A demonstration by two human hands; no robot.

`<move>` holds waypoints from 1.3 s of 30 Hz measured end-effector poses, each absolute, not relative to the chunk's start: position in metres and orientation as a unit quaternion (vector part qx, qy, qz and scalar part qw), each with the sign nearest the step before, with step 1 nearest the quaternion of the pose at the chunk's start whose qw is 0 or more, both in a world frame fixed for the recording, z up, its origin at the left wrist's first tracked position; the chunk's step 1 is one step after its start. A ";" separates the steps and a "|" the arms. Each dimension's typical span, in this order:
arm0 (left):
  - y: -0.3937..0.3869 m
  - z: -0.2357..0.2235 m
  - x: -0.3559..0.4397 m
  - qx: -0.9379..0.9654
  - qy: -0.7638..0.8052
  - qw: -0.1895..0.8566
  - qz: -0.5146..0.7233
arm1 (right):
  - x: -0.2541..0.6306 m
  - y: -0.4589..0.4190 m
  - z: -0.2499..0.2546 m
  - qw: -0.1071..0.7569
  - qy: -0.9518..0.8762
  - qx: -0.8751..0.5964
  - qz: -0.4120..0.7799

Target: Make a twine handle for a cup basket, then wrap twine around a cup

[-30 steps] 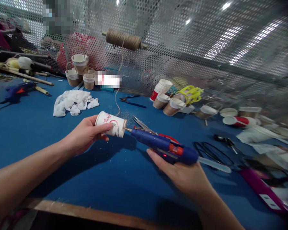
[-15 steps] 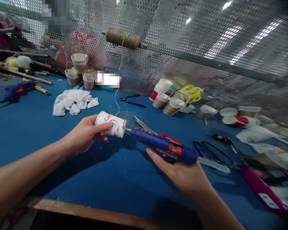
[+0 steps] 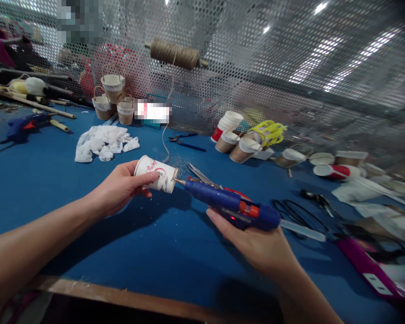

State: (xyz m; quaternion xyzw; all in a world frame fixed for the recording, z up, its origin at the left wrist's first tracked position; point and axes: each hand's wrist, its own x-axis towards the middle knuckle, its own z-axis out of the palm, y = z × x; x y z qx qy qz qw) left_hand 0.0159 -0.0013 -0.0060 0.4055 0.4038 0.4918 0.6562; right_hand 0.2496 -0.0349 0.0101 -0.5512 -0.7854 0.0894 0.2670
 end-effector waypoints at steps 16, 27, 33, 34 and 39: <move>-0.001 -0.005 0.015 0.399 0.400 0.667 0.486 | 0.250 -0.035 0.007 0.270 -0.778 -0.559 0.097; 0.000 -0.005 0.015 0.384 0.395 0.675 0.491 | 0.249 -0.034 0.004 0.264 -0.770 -0.570 0.112; 0.000 -0.005 0.015 0.385 0.398 0.674 0.489 | 0.250 -0.035 0.007 0.270 -0.782 -0.549 0.119; -0.001 -0.005 0.015 0.386 0.399 0.675 0.486 | 0.250 -0.035 0.007 0.271 -0.781 -0.550 0.119; -0.002 -0.005 0.016 0.395 0.396 0.677 0.478 | 0.251 -0.034 0.007 0.266 -0.778 -0.559 0.111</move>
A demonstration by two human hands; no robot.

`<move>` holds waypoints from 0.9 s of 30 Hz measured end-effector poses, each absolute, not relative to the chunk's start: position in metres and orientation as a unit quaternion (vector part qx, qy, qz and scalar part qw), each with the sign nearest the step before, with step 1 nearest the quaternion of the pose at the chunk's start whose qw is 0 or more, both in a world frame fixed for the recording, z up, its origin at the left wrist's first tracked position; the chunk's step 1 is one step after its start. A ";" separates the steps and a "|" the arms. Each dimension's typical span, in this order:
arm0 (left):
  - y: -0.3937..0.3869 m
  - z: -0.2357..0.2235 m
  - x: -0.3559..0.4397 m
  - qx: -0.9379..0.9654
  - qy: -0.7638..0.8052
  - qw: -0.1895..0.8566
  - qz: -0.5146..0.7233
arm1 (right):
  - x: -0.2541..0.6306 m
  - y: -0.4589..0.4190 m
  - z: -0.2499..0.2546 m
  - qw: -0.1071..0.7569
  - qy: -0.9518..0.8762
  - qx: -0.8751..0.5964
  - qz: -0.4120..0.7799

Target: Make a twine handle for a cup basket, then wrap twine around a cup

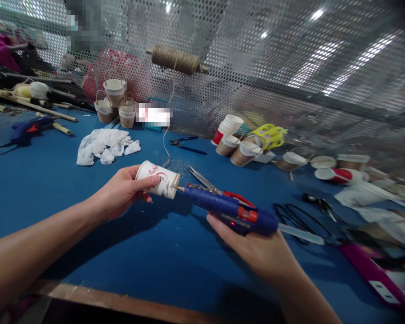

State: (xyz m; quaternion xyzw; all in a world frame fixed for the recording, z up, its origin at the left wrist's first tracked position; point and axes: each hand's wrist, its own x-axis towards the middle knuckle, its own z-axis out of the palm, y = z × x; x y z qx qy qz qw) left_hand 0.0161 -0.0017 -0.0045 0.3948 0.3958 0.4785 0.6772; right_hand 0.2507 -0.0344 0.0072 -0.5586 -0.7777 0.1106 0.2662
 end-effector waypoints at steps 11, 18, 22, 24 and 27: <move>0.000 -0.006 0.015 0.392 0.395 0.675 0.485 | 0.259 -0.032 0.002 0.237 -0.795 -0.550 0.096; -0.001 -0.006 0.015 0.401 0.403 0.665 0.485 | 0.249 -0.035 0.011 0.269 -0.793 -0.527 0.142; -0.002 -0.007 0.015 0.412 0.404 0.658 0.484 | 0.248 -0.036 0.016 0.268 -0.787 -0.530 0.166; -0.002 -0.007 0.016 0.415 0.406 0.654 0.484 | 0.249 -0.036 0.017 0.266 -0.785 -0.535 0.162; -0.002 -0.007 0.016 0.415 0.408 0.651 0.487 | 0.249 -0.035 0.016 0.262 -0.785 -0.537 0.163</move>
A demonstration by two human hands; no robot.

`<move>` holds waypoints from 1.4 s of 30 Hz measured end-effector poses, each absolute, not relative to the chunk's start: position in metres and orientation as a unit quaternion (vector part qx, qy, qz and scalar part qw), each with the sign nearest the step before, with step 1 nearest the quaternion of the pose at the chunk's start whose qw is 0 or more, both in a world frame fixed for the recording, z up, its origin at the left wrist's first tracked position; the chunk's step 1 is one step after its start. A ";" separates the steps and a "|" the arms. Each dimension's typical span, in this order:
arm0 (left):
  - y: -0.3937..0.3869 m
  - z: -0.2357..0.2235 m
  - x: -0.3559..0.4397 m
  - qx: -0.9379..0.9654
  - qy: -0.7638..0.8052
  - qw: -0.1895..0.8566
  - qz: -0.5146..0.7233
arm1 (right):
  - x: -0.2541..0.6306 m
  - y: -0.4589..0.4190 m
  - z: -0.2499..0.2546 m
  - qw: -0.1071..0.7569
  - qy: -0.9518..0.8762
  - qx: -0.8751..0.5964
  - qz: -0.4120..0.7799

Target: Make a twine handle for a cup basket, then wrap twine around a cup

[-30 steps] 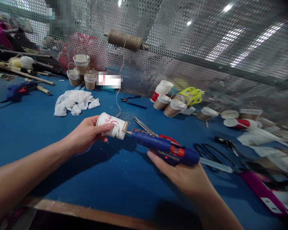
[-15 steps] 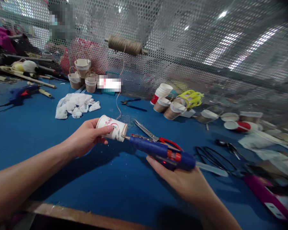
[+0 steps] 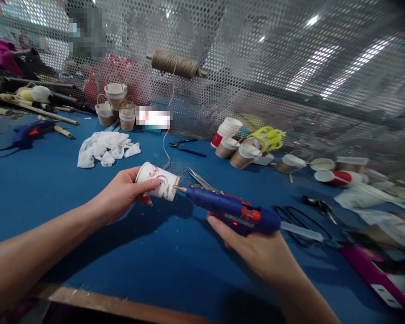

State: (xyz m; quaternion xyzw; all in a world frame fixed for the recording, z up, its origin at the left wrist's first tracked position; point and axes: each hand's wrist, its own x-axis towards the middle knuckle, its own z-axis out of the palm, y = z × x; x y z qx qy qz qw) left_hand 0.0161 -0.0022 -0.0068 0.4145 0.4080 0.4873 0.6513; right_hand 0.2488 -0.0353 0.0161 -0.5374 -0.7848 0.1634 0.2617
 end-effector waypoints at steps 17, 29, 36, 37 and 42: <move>0.000 -0.005 0.016 0.393 0.392 0.676 0.484 | 0.245 -0.034 0.016 0.264 -0.794 -0.523 0.163; -0.001 -0.004 0.015 0.389 0.387 0.694 0.465 | 0.246 -0.035 0.018 0.268 -0.784 -0.521 0.205; -0.001 -0.003 0.015 0.383 0.390 0.694 0.469 | 0.244 -0.036 0.017 0.269 -0.778 -0.532 0.198; -0.001 -0.003 0.015 0.379 0.391 0.694 0.471 | 0.244 -0.036 0.016 0.273 -0.777 -0.530 0.204; -0.001 -0.003 0.015 0.370 0.391 0.698 0.472 | 0.246 -0.036 0.016 0.262 -0.781 -0.522 0.221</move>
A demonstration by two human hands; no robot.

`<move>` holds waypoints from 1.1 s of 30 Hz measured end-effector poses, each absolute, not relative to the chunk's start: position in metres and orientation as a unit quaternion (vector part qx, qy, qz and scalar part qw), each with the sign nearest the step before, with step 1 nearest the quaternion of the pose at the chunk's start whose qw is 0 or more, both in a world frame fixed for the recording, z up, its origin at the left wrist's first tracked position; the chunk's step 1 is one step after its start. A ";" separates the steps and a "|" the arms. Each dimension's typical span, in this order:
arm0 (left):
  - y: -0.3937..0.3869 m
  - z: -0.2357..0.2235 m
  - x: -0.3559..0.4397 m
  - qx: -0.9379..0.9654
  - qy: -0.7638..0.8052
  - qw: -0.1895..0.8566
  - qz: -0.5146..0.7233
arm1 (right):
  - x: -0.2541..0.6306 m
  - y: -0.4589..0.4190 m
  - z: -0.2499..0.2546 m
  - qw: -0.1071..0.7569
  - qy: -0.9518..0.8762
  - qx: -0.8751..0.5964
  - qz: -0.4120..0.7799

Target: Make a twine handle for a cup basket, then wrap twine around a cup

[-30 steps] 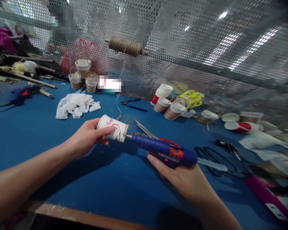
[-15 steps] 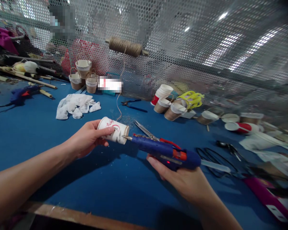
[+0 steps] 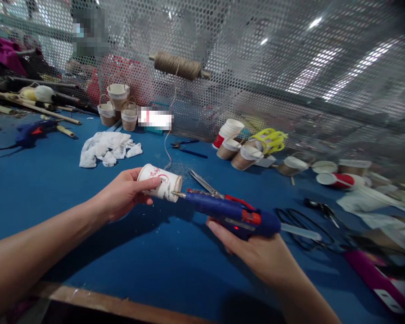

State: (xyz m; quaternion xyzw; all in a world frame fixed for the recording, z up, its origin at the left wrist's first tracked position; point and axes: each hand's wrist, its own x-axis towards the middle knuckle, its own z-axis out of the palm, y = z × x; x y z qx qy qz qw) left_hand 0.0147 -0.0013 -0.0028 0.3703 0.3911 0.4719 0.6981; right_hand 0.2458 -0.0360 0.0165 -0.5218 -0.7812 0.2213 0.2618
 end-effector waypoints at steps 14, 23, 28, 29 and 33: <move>-0.001 -0.003 0.014 0.369 0.388 0.704 0.467 | 0.244 -0.037 0.015 0.281 -0.767 -0.525 0.238; -0.002 -0.002 0.016 0.385 0.405 0.672 0.486 | 0.253 -0.034 0.014 0.260 -0.794 -0.530 0.146; -0.002 -0.003 0.016 0.387 0.412 0.657 0.499 | 0.257 -0.034 0.005 0.264 -0.787 -0.542 0.132; -0.002 -0.003 0.016 0.388 0.414 0.655 0.500 | 0.258 -0.034 0.004 0.264 -0.790 -0.538 0.128; -0.002 -0.004 0.016 0.393 0.414 0.651 0.501 | 0.261 -0.032 0.005 0.224 -0.826 -0.509 0.091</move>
